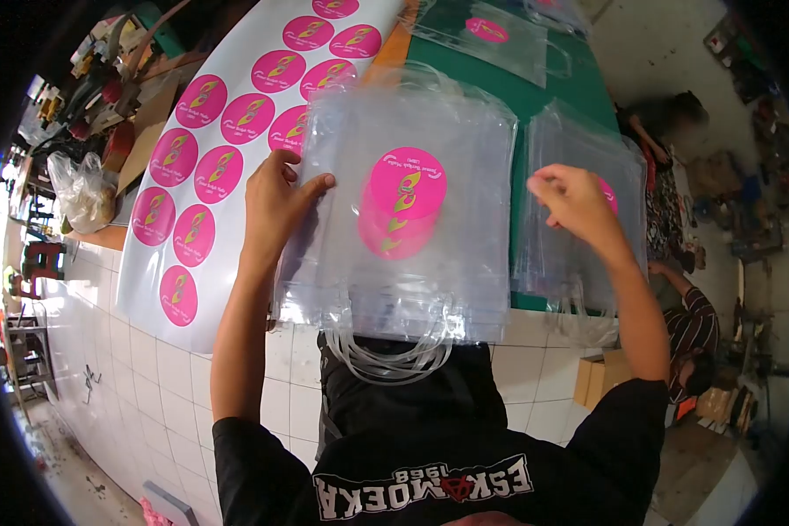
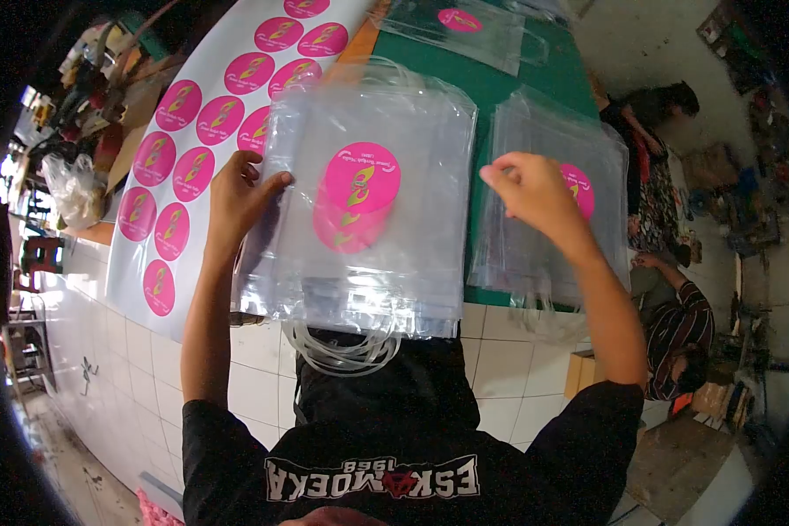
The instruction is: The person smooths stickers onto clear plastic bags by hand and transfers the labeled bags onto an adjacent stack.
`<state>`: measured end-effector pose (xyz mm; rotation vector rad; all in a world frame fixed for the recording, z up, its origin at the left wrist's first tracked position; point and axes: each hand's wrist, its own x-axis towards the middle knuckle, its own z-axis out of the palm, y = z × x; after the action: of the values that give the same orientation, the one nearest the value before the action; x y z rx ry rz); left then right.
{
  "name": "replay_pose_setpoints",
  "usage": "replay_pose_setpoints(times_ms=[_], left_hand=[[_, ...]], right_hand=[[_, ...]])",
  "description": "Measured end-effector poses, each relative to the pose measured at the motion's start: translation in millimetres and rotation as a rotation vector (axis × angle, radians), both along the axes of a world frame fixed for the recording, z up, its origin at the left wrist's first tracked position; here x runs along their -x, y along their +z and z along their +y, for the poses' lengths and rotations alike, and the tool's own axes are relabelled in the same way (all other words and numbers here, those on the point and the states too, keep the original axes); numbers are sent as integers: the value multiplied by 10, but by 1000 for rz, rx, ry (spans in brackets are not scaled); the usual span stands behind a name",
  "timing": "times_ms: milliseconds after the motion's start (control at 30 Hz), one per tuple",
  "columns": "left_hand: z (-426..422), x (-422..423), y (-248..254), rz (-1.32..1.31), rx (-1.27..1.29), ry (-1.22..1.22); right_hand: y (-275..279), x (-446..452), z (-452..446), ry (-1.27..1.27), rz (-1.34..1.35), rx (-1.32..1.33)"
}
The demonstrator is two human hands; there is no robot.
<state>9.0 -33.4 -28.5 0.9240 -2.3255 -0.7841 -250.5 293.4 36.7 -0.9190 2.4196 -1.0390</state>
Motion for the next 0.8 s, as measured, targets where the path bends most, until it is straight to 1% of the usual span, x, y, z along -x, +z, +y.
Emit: replay_pose_setpoints(times_ms=[33,67,100,167,200,267,300,333,367,433,500,567,600,667,700,733,767,800], left_hand=[[-14,-9,19,-5,-90,-6],[-37,-13,6,-2,-87,-4],[-59,-12,-25,38,-127,-7],[-96,-22,-89,79,-167,-9],[-93,-18,-91,101,-193,-2],[-93,-16,-96,124,-219,6],[-74,-19,-59,55,-150,0],[-55,-22,-22,-13,-81,-6],[-33,-27,10,-12,-83,-5],[-2,-34,56,-121,159,-18],[-14,-20,19,-131,187,-27],[-33,-12,6,-140,217,-33],[-18,2,23,-160,222,-41],[36,29,52,-181,227,-48],[70,43,74,-209,298,-32],[88,45,89,-238,371,-15],[86,45,72,-239,373,-10],[75,54,23,-109,470,-57]], right_hand=[[-35,-25,-94,11,13,-110],[-47,-45,-181,22,27,-220],[-39,-76,-271,24,30,-218],[-26,-121,-401,-7,4,-413],[-45,-117,-416,-7,7,-412],[-175,-92,-432,-30,-33,-301],[-278,-57,-421,-31,-31,-302],[-374,-20,-404,-45,-50,-200],[-452,22,-375,-58,-69,-99],[-457,9,-366,-88,-107,-64],[-432,-11,-341,-118,-146,-27],[-369,-38,-308,-153,-337,3],[-369,-33,-289,-150,-337,3],[-394,-28,-242,-69,-441,91],[-448,-61,-228,-66,-441,92],[-522,-128,-214,-51,-273,278],[-580,-196,-195,-35,-101,462],[-488,-337,-218,-27,-101,465]])
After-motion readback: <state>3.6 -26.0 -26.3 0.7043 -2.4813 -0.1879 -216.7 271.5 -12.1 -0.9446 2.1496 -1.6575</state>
